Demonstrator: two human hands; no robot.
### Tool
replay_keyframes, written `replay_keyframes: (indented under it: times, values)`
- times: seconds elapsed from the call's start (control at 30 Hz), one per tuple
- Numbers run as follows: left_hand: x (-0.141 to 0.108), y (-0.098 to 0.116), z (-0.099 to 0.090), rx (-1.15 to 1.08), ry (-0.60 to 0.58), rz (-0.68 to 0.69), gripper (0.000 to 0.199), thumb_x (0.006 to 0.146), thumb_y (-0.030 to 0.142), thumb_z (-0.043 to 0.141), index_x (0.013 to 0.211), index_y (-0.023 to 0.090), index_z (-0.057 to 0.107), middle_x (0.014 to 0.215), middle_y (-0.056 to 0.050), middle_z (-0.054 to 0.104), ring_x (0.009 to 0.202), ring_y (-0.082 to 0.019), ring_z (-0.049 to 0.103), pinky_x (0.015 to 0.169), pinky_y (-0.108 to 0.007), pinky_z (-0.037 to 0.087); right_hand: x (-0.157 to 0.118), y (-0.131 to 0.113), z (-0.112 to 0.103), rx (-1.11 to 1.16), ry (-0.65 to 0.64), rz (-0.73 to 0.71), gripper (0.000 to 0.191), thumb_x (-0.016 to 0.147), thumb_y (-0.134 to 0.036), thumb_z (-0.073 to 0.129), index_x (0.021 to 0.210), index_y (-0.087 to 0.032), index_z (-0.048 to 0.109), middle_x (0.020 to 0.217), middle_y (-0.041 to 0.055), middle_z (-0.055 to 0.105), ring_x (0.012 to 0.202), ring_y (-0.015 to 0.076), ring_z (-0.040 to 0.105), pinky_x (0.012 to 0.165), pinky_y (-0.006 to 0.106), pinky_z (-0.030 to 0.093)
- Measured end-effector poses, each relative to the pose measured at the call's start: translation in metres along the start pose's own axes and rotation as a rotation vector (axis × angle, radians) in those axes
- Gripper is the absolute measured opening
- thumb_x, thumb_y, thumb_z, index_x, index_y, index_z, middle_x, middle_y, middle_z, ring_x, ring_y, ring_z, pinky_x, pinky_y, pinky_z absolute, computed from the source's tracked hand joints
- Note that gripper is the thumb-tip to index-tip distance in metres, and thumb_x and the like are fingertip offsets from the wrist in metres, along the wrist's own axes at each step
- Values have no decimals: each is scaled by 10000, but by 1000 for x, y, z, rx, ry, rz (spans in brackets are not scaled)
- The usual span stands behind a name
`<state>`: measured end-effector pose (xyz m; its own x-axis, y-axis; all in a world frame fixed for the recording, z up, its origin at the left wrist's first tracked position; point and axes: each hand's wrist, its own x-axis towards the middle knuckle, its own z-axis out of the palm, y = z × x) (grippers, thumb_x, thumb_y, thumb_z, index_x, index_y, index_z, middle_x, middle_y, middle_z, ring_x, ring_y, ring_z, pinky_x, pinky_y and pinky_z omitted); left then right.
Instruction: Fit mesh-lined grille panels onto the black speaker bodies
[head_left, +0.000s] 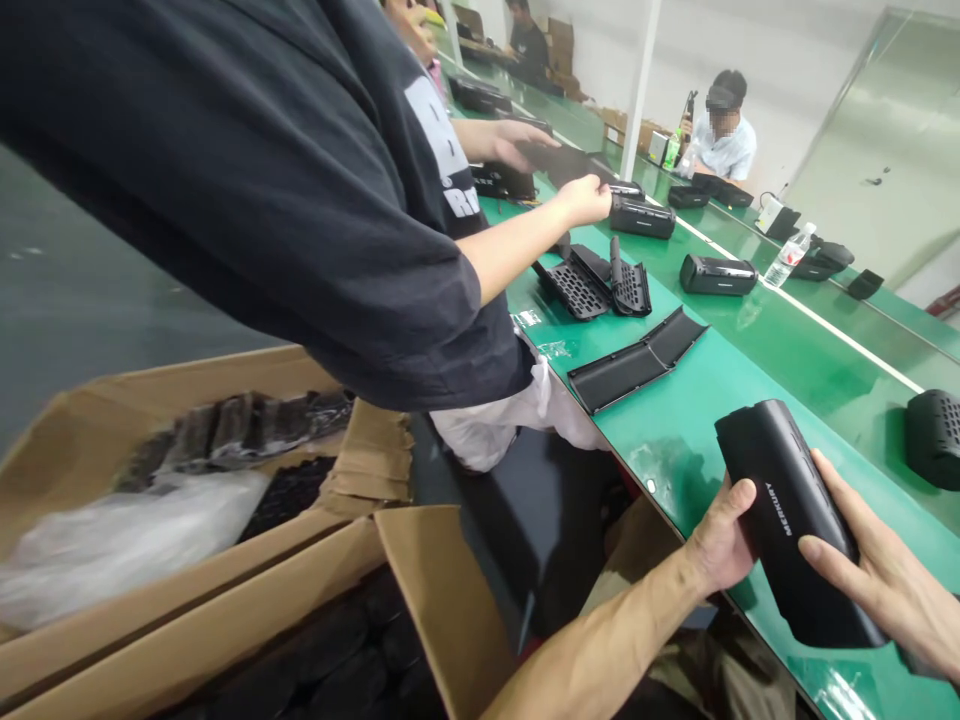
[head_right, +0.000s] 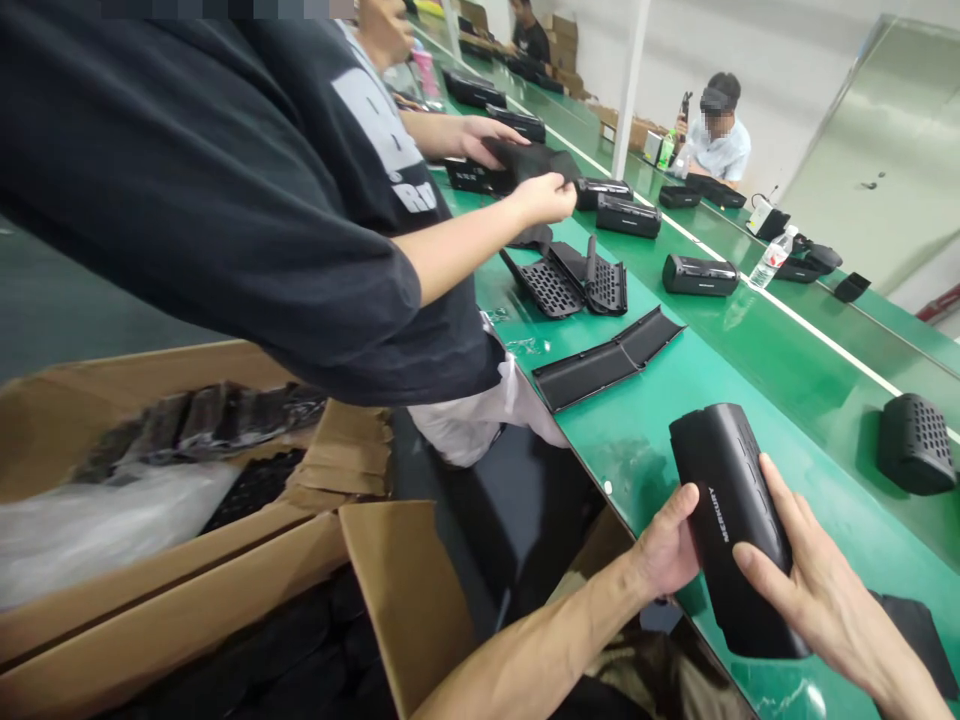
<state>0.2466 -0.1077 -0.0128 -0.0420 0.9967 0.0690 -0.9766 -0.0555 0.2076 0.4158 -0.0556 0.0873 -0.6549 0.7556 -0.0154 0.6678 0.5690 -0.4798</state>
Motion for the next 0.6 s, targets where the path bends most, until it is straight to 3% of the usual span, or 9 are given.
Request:
replay_keyframes:
  times: [0.1, 0.17, 0.27, 0.37, 0.43, 0.5, 0.6]
  values:
    - [9, 10, 5, 42, -5, 60, 891, 694, 504, 963, 1473, 239, 621, 1398, -147, 734, 1342, -424, 650, 1173, -579, 462, -5, 3, -5, 162, 15, 23, 867, 991, -636, 631, 1729, -353, 274, 1713, 113, 426, 1536, 429, 453, 1206, 604, 458]
    - [15, 14, 9, 70, 17, 133, 910, 701, 502, 955, 1501, 262, 593, 1415, -132, 725, 1376, -414, 626, 1184, -583, 455, -14, 6, 9, 245, 202, 10, 999, 918, -695, 705, 1734, -359, 237, 1739, 132, 364, 1533, 457, 442, 1176, 638, 473]
    - [19, 12, 13, 113, 54, 186, 925, 716, 539, 937, 1526, 291, 564, 1435, -117, 715, 1399, -400, 609, 1196, -583, 447, -24, 7, 49, 221, 547, 21, 1207, 815, -669, 837, 1743, -326, 144, 1754, 173, 281, 1549, 484, 389, 1193, 706, 403]
    - [20, 14, 9, 196, 48, 167, 957, 721, 582, 924, 1551, 314, 529, 1465, -113, 695, 1402, -394, 608, 1201, -587, 443, -25, 7, 79, 203, 758, 29, 1067, 809, -565, 877, 1663, -266, 311, 1652, 188, 421, 1499, 460, 452, 1209, 708, 356]
    - [22, 29, 3, 309, 11, 146, 1007, 716, 650, 906, 1575, 314, 500, 1489, -120, 676, 1435, -393, 579, 1220, -590, 423, -25, 11, 82, 249, 802, 17, 932, 794, -556, 881, 1557, -246, 444, 1547, 178, 534, 1415, 446, 537, 1170, 678, 407]
    - [28, 59, -3, 520, -45, 150, 1078, 682, 709, 903, 1590, 299, 489, 1526, -135, 644, 1498, -398, 510, 1256, -591, 375, -30, 18, 76, 301, 769, 28, 865, 789, -567, 874, 1495, -243, 492, 1500, 170, 584, 1375, 438, 569, 1151, 638, 426]
    - [40, 108, -4, 941, -198, 147, 1186, 563, 599, 1010, 1594, 309, 502, 1613, -122, 561, 1580, -416, 381, 1313, -566, 279, -40, 32, 65, 351, 695, 44, 789, 802, -570, 858, 1445, -257, 523, 1497, 150, 610, 1369, 417, 582, 1135, 560, 442]
